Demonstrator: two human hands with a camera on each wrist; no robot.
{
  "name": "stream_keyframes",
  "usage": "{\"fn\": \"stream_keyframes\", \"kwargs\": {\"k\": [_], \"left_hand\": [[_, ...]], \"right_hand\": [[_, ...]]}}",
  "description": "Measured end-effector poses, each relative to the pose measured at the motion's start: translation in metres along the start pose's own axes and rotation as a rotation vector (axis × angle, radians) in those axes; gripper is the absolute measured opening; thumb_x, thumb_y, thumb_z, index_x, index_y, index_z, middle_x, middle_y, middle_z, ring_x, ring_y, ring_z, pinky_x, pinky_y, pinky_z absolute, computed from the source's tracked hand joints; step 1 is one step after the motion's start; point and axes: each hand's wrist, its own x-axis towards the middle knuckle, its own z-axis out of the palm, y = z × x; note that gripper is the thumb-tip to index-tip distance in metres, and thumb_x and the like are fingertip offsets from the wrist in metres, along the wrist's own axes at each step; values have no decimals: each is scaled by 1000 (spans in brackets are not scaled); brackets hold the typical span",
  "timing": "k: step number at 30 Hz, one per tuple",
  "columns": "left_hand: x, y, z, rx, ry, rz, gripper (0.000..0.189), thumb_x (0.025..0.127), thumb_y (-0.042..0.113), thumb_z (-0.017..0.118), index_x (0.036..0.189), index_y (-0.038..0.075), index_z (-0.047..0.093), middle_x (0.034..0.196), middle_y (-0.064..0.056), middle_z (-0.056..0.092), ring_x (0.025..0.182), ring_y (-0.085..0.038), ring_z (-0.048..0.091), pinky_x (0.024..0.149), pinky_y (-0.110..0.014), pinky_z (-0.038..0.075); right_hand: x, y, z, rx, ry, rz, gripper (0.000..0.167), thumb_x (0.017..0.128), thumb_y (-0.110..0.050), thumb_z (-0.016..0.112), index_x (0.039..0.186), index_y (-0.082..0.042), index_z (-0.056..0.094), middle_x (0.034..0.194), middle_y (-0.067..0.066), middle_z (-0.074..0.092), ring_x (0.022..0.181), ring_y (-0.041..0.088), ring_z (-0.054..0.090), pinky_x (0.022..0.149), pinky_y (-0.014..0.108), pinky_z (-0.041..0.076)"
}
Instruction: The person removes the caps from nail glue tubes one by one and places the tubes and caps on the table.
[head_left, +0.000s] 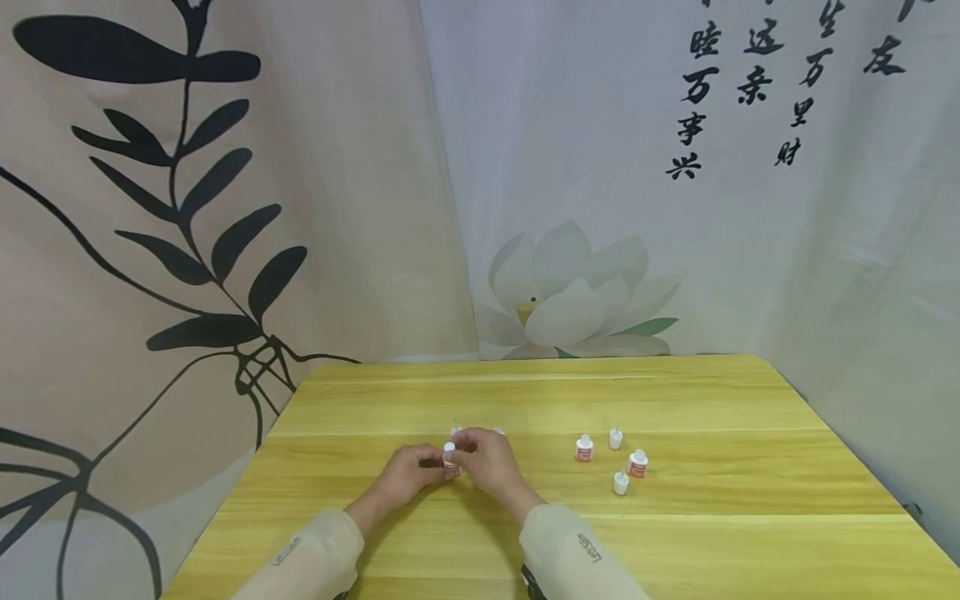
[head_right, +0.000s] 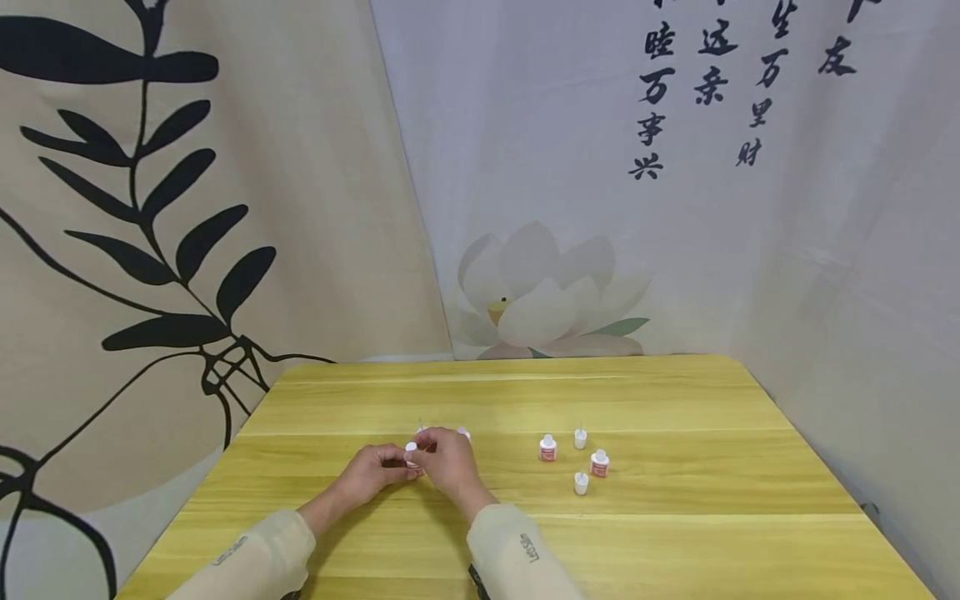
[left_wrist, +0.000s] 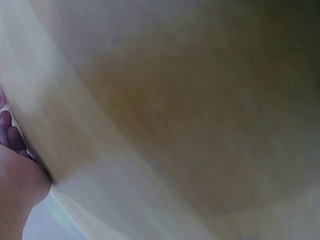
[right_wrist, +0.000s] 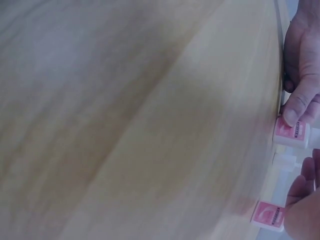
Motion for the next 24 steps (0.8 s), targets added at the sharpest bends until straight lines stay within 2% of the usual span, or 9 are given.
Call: {"fn": "stream_keyframes", "kwargs": {"k": [7, 17, 24], "left_hand": [[1, -2, 1, 11, 9, 13, 16, 88, 23, 76, 103, 16, 76, 101, 2, 72, 99, -18, 64, 92, -43, 50], [3, -5, 1, 20, -3, 9, 18, 88, 28, 76, 103, 19, 76, 103, 4, 72, 100, -16, 64, 92, -41, 51], [3, -5, 1, 22, 2, 16, 18, 87, 25, 76, 103, 17, 76, 102, 3, 72, 98, -17, 65, 91, -41, 51]], "right_hand": [[-1, 0, 0, 16, -14, 1, 8, 92, -17, 73, 98, -11, 72, 89, -3, 67, 73, 15, 59, 55, 29, 51], [1, 3, 1, -7, 23, -2, 14, 88, -22, 77, 98, -13, 72, 92, -6, 69, 87, 12, 62, 77, 32, 53], [0, 0, 1, -3, 23, 11, 10, 89, -19, 76, 95, -13, 73, 91, -5, 69, 86, 13, 62, 73, 30, 54]]}}
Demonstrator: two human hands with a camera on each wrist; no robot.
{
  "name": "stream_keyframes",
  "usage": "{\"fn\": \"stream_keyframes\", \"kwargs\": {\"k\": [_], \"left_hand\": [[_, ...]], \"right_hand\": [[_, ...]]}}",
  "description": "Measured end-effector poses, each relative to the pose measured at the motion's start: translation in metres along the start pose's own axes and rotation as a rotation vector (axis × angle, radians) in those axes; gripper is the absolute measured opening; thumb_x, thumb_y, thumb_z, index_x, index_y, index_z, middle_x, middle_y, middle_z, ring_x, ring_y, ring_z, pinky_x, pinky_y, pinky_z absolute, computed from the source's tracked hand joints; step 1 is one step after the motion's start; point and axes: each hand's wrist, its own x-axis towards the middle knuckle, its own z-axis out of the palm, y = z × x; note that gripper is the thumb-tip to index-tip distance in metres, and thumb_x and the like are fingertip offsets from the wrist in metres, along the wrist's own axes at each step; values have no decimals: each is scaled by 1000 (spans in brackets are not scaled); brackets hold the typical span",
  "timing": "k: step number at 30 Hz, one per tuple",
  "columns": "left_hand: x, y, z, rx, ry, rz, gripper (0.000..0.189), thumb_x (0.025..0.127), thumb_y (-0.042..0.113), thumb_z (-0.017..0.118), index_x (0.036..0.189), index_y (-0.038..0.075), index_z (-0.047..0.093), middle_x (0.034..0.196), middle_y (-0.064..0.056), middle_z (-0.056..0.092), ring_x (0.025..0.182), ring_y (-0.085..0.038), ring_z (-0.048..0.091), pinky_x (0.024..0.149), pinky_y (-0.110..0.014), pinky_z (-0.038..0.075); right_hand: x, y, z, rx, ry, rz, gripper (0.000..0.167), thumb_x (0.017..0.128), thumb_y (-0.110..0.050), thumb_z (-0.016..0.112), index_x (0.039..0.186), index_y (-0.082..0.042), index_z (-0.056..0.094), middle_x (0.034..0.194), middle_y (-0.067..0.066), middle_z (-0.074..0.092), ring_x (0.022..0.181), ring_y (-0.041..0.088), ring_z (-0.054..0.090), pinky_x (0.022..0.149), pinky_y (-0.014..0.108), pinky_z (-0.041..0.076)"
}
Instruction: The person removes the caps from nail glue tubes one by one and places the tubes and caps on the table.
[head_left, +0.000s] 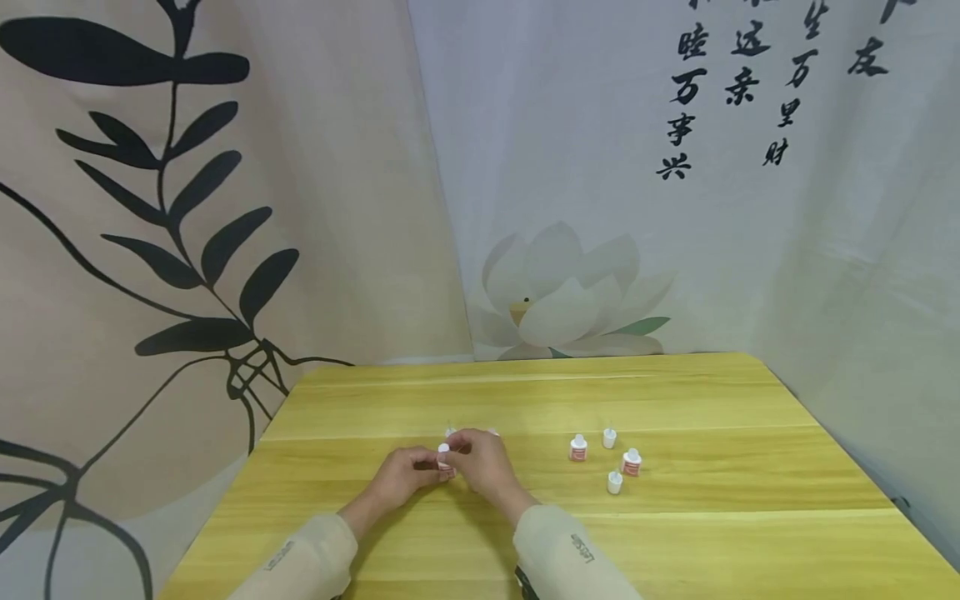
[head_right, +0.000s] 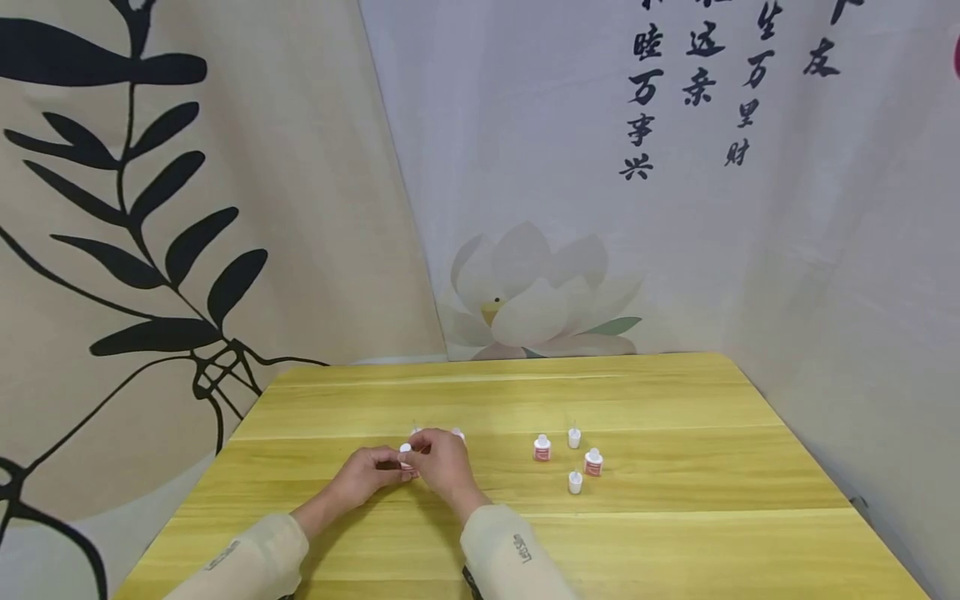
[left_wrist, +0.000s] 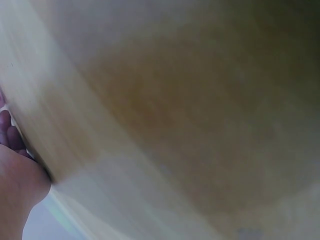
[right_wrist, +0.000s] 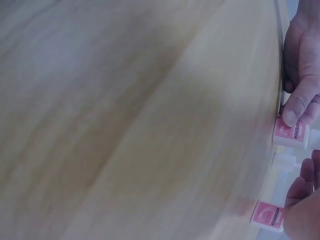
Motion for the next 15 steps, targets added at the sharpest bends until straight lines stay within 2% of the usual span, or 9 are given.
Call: {"fn": "stream_keyframes", "kwargs": {"k": [7, 15], "left_hand": [[1, 1, -2, 11, 1, -5, 18, 87, 24, 77, 103, 17, 77, 102, 3, 72, 98, -17, 64, 92, -42, 51], [-1, 1, -2, 10, -7, 5, 17, 86, 24, 77, 101, 16, 76, 99, 3, 71, 96, -17, 64, 89, -40, 51]], "right_hand": [[0, -3, -1, -35, -15, -13, 13, 92, -18, 73, 102, -10, 72, 90, -4, 67, 81, 12, 60, 66, 28, 52], [0, 1, 0, -9, 0, -3, 13, 88, -21, 78, 96, -12, 71, 90, -6, 68, 84, 11, 60, 71, 28, 52]]}}
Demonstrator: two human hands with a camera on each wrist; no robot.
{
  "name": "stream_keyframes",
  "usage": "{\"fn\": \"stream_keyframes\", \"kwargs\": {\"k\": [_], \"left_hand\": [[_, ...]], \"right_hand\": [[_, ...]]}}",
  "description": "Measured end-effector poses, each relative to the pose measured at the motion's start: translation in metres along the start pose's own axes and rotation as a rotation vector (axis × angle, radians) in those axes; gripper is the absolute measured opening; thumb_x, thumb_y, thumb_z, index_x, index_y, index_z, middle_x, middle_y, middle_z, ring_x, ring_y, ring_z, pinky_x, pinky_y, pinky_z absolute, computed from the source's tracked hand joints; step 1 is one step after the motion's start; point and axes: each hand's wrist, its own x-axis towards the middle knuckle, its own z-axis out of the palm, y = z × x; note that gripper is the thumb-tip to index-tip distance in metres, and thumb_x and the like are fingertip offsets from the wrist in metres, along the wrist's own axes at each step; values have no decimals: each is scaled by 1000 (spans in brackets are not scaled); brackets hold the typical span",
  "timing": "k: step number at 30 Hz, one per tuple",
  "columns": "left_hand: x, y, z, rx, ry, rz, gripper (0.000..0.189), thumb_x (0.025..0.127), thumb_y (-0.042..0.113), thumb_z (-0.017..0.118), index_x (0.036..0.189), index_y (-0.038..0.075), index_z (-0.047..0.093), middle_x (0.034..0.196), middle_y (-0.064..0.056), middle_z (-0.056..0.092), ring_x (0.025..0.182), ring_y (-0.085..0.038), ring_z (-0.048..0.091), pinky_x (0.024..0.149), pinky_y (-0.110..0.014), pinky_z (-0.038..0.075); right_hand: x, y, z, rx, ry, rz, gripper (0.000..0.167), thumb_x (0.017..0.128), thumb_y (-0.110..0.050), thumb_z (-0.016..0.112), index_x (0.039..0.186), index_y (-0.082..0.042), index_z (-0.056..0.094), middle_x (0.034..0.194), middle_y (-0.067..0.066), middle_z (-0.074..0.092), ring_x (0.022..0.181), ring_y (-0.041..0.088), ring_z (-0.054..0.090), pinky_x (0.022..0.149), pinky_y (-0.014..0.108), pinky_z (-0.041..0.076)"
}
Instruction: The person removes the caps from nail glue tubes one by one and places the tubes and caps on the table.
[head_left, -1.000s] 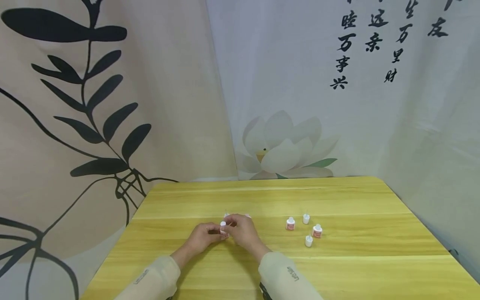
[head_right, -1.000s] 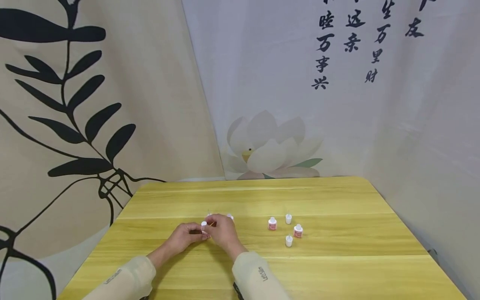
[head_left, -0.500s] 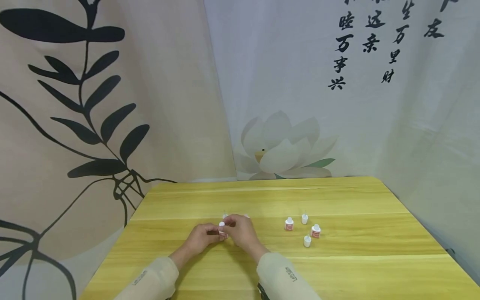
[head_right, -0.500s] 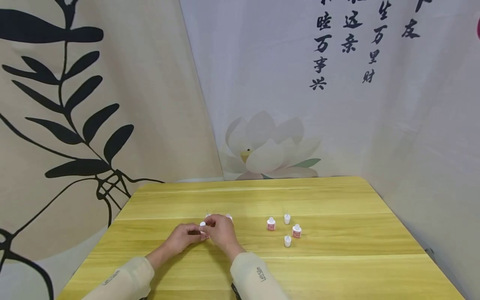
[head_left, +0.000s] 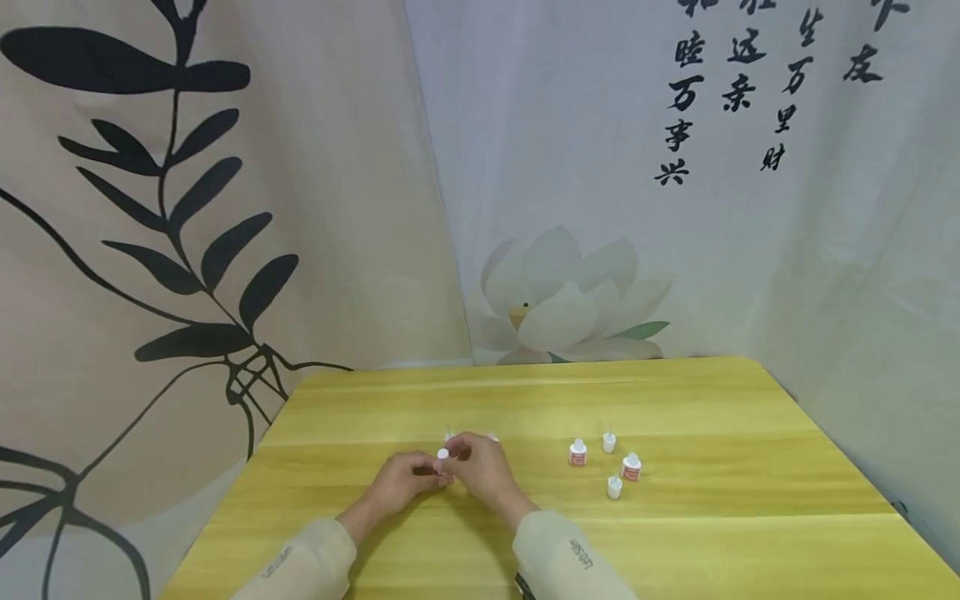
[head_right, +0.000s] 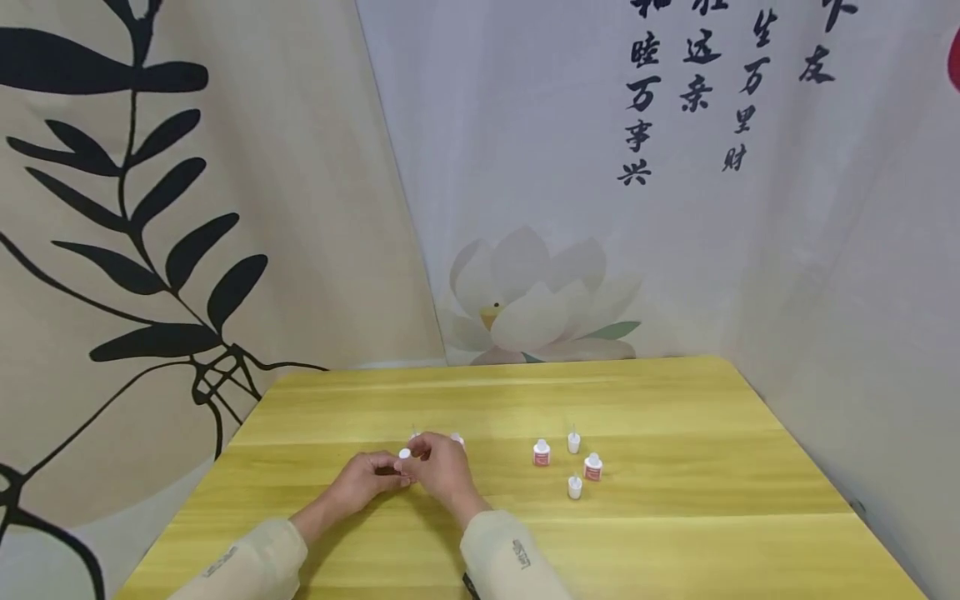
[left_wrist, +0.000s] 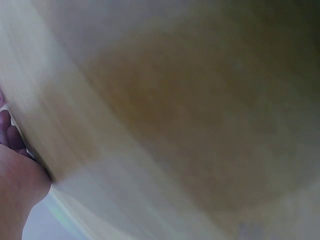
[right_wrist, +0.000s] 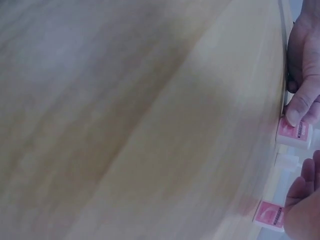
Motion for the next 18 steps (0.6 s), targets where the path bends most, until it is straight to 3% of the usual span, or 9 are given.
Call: {"fn": "stream_keyframes", "kwargs": {"k": [11, 18], "left_hand": [[0, 0, 2, -27, -2, 2, 19, 86, 24, 77, 103, 16, 76, 102, 2, 71, 98, -18, 63, 90, -45, 50], [-1, 5, 1, -3, 7, 21, 17, 87, 21, 76, 104, 16, 76, 101, 2, 71, 99, -19, 63, 92, -47, 49]], "right_hand": [[-2, 2, 1, -19, 1, -10, 11, 89, -18, 76, 96, -10, 72, 87, -5, 66, 75, 11, 58, 61, 27, 51], [1, 1, 2, -7, 19, -24, 13, 88, -20, 77, 96, -12, 72, 89, -8, 68, 85, 9, 61, 73, 28, 53]]}}
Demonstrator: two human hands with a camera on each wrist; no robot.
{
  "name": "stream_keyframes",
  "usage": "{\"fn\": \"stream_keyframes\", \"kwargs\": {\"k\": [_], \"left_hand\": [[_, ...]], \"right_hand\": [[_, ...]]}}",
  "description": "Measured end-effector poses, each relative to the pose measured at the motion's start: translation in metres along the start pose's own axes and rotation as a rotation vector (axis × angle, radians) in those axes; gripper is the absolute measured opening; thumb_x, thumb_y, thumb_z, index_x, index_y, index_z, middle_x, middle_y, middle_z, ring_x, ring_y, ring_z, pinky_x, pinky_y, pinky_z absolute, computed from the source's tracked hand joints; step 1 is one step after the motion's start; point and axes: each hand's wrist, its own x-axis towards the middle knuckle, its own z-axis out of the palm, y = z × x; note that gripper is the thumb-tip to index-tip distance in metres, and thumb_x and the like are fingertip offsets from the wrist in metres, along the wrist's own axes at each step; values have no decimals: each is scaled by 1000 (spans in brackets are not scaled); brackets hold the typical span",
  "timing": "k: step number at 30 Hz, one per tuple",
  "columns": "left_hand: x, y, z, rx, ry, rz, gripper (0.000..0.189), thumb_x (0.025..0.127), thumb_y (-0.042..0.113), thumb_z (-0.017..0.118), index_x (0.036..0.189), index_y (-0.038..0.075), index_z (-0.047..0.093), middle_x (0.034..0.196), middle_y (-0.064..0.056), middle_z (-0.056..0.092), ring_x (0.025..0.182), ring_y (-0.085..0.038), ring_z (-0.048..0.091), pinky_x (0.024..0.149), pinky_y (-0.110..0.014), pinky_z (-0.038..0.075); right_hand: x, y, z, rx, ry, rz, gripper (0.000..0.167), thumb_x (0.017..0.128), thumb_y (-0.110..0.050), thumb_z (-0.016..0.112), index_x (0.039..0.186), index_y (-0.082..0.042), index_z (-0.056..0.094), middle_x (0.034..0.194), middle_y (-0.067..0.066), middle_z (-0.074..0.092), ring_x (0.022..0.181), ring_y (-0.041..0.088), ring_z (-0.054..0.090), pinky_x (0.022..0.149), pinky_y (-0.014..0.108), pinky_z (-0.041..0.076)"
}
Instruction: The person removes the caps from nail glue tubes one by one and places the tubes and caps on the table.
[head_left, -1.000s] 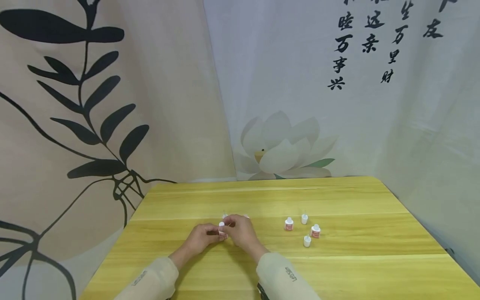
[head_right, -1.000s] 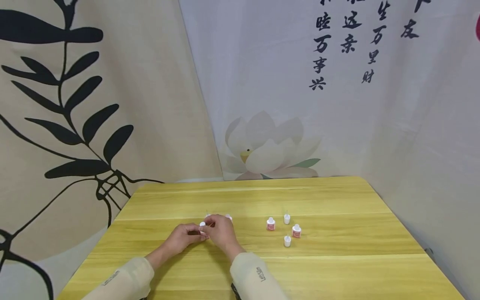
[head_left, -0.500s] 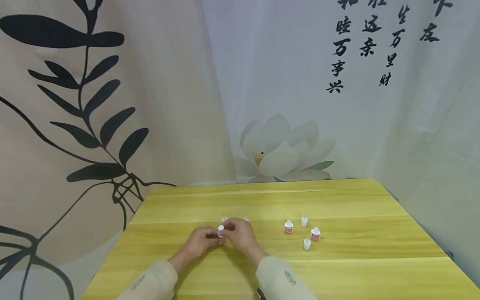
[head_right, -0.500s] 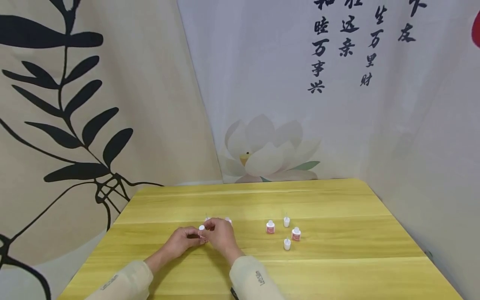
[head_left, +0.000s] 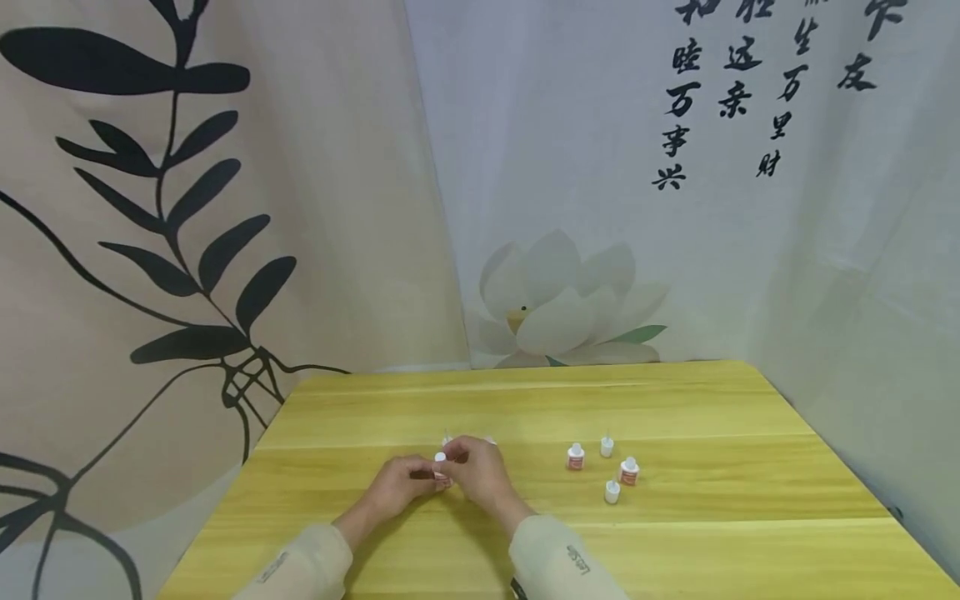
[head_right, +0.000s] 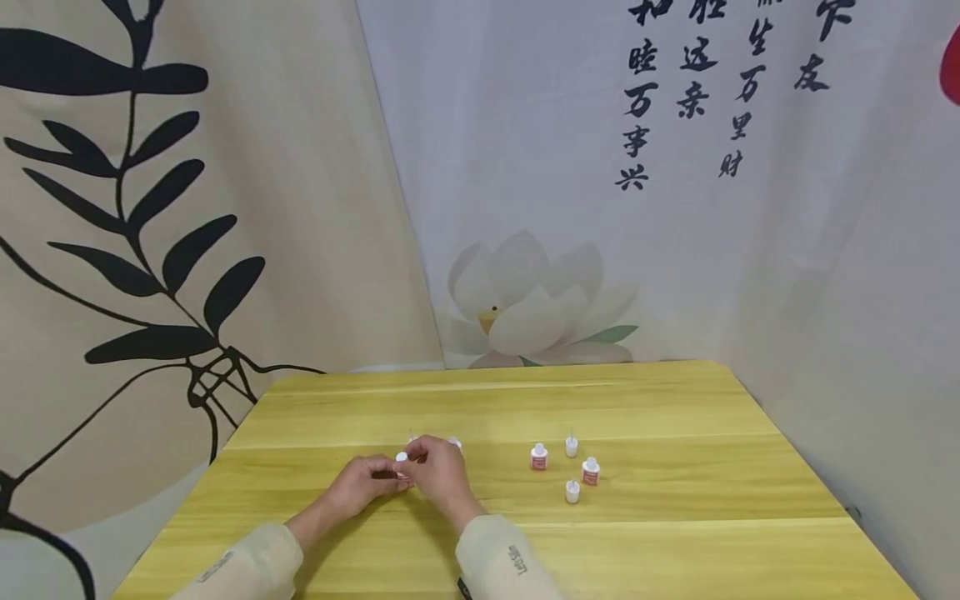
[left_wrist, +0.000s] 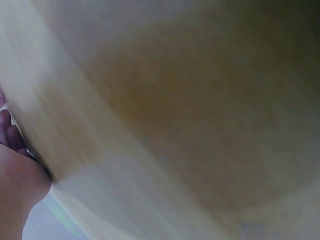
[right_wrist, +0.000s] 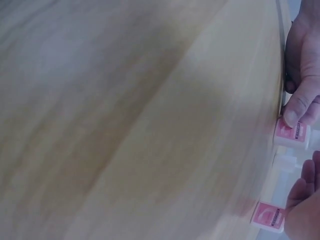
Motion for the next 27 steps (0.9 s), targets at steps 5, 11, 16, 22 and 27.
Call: {"fn": "stream_keyframes", "kwargs": {"k": [5, 11, 16, 22, 27], "left_hand": [[2, -5, -1, 11, -13, -4, 19, 87, 29, 76, 104, 19, 76, 101, 5, 71, 100, -18, 63, 93, -47, 49], [0, -6, -3, 34, 12, 8, 19, 86, 28, 77, 103, 18, 76, 100, 5, 71, 99, -18, 63, 91, -48, 49], [-1, -8, -3, 26, 13, 11, 19, 86, 27, 78, 103, 18, 76, 100, 4, 72, 98, -19, 64, 91, -48, 49], [1, -9, -2, 17, 4, -3, 20, 86, 27, 78, 103, 18, 76, 101, 5, 72, 99, -17, 64, 93, -47, 49], [2, -9, 0, 14, -1, 1, 19, 85, 25, 78, 102, 17, 76, 97, 4, 71, 96, -18, 64, 91, -47, 49]], "right_hand": [[-1, -3, -1, -16, 7, -3, 10, 89, -19, 76, 96, -13, 73, 90, -8, 68, 84, 10, 60, 72, 29, 53], [-2, -5, 1, 7, -8, -12, 20, 88, -21, 77, 103, -9, 72, 93, -6, 67, 85, 10, 59, 71, 28, 52], [-3, -6, 2, -5, -1, -3, 14, 88, -19, 76, 98, -8, 72, 91, -7, 68, 86, 10, 60, 74, 29, 53], [-3, -5, 1, -3, 5, 2, 14, 88, -18, 76, 98, -9, 72, 90, -7, 68, 84, 9, 59, 72, 28, 52], [-3, -3, 1, 26, 7, 11, 15, 87, -20, 78, 95, -9, 71, 87, -7, 66, 82, 10, 58, 72, 28, 51]]}}
